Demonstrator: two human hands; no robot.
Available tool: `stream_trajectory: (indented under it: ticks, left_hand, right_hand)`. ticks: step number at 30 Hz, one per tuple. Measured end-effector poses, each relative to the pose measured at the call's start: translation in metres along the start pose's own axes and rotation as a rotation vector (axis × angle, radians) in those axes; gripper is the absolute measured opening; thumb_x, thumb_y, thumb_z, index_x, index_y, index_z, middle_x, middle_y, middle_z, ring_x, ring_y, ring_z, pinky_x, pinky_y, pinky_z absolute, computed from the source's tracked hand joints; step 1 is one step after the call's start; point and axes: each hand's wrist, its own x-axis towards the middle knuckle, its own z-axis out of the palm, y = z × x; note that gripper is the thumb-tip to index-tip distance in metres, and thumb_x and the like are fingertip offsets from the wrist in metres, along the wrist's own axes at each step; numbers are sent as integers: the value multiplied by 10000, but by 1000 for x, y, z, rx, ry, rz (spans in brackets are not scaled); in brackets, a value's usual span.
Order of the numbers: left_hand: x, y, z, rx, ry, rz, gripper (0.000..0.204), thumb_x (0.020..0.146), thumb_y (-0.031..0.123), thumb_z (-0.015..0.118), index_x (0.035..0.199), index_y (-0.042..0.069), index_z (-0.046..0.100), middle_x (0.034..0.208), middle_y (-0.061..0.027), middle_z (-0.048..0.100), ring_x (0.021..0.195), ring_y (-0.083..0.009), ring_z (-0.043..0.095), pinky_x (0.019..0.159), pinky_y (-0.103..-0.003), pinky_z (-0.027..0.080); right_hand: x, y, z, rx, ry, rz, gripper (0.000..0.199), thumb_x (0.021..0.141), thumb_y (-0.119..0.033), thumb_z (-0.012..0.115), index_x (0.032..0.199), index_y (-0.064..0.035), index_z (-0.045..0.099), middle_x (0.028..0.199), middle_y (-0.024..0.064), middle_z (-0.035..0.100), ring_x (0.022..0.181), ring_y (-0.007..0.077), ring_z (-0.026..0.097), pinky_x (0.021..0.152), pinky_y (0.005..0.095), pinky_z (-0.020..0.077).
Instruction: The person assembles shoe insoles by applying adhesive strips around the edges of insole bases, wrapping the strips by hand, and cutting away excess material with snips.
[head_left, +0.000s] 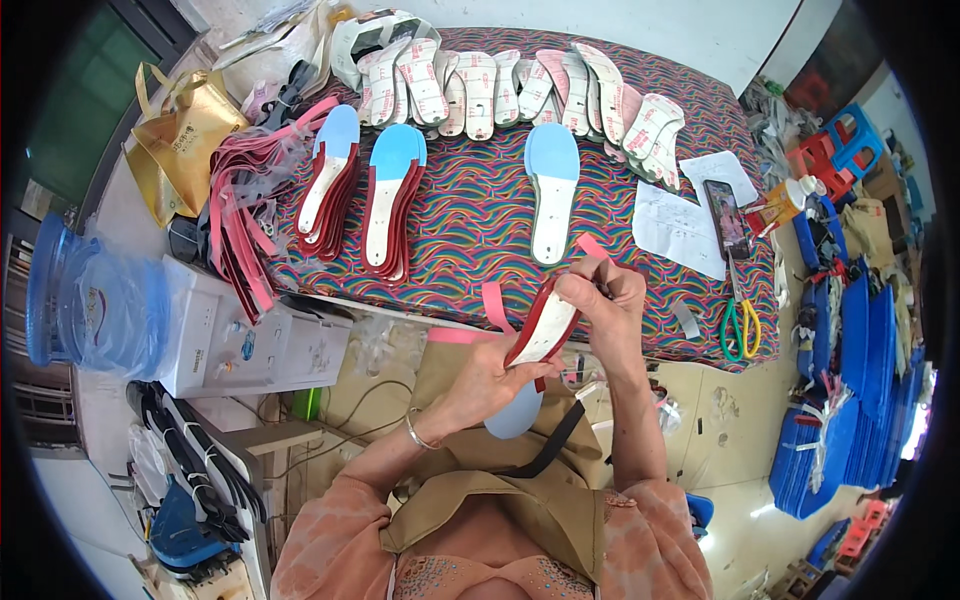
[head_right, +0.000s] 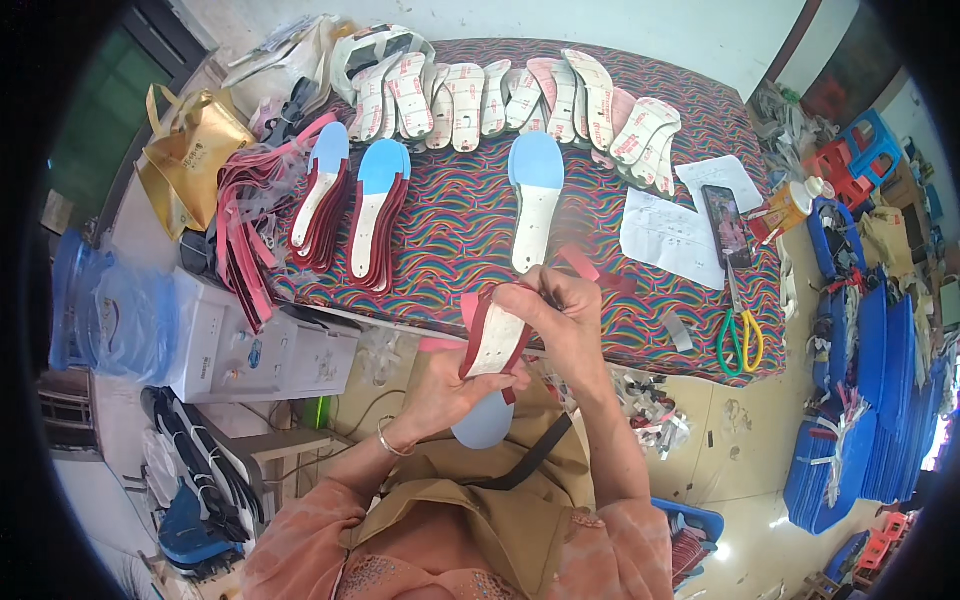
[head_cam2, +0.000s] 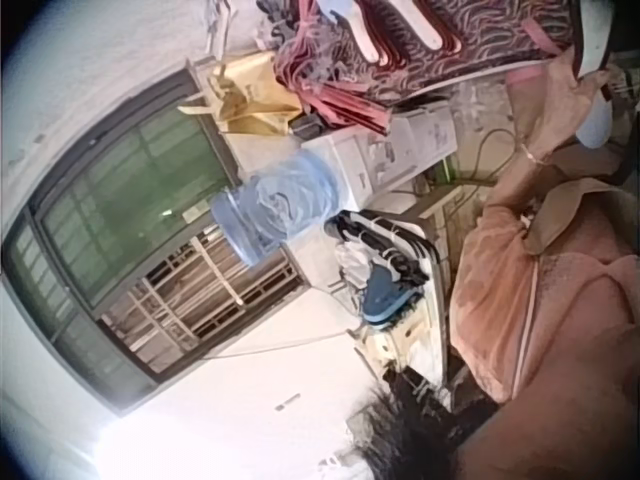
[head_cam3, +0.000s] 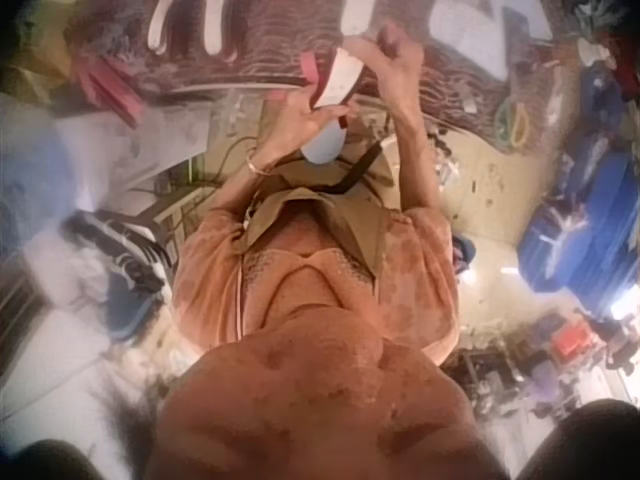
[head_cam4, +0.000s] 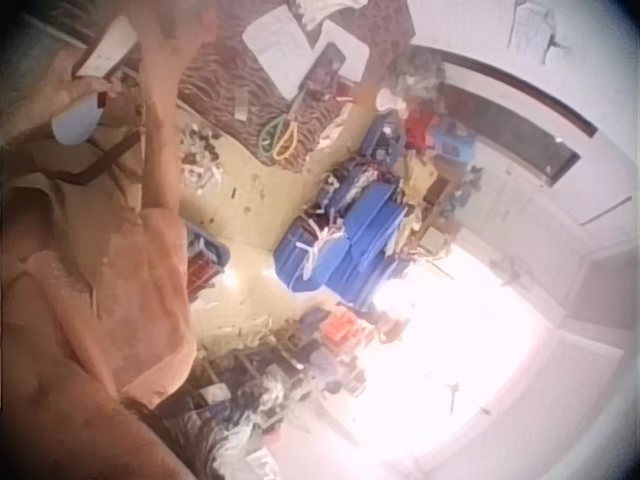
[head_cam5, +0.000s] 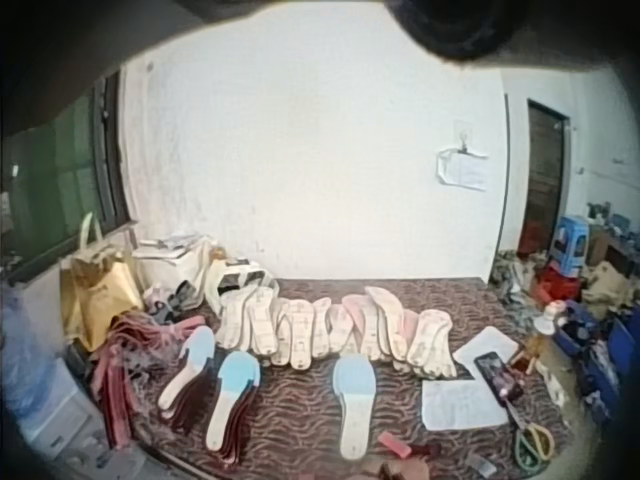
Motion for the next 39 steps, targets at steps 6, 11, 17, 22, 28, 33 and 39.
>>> stream_trajectory:
  ticks: [6, 11, 17, 22, 28, 33, 39]
  left_hand:
    - [18, 7, -11, -450, -234, -71, 275, 859, 199, 678, 937, -56, 610, 780, -132, 670, 715, -192, 671, 673, -313, 546]
    - [32, -11, -4, -885, -621, -36, 646, 811, 598, 627, 874, -44, 581, 673, -178, 631, 605, -247, 648, 571, -326, 522]
    - [25, 9, -9, -910, -401, -69, 686, 949, 587, 360, 1260, -17, 458, 861, -154, 608, 604, -192, 597, 573, -275, 477]
    - [14, 15, -15, -797, -331, -167, 630, 972, 523, 342, 1234, -36, 466, 767, -160, 586, 584, -206, 585, 512, -297, 486]
    - [7, 21, -31, -852, -344, -215, 600, 982, 481, 347, 1187, -65, 490, 834, -198, 620, 588, -247, 629, 530, -324, 530]
    - [13, 13, -47, -246, -20, 0, 419, 1013, 302, 436, 1304, 2, 464, 1009, -56, 623, 851, -101, 601, 728, -209, 485]
    - [33, -23, -99, 439, -171, 666, 483, 884, 230, 607, 1311, 36, 491, 1285, -119, 517, 1241, -266, 465, 1068, -365, 315]
  right_hand:
    - [16, 31, 3, 439, 94, 170, 496, 955, -455, 454, 998, 3, 639, 673, -26, 556, 510, 22, 375, 448, 193, 243]
    - [28, 43, 12, 739, -243, 8, 456, 963, -472, 465, 810, -51, 547, 721, 20, 549, 575, 90, 516, 507, 240, 433]
    - [22, 22, 5, 352, 20, -22, 196, 859, -204, 694, 792, -41, 609, 709, -1, 599, 575, 39, 507, 460, 207, 362]
    - [13, 18, 8, 199, 67, 60, 187, 884, -185, 671, 770, -45, 625, 653, -56, 524, 545, 13, 410, 465, 200, 278]
    - [18, 17, 4, -30, -147, 7, 243, 921, -225, 605, 790, -22, 623, 672, -53, 523, 576, 19, 415, 485, 213, 306]
    - [12, 34, 12, 223, 163, 98, 198, 923, -205, 580, 818, -42, 619, 654, -44, 559, 523, 22, 468, 441, 209, 335]
    - [2, 61, 31, 432, 356, 459, 190, 925, -234, 583, 794, -102, 547, 531, -78, 439, 359, 17, 308, 332, 217, 185]
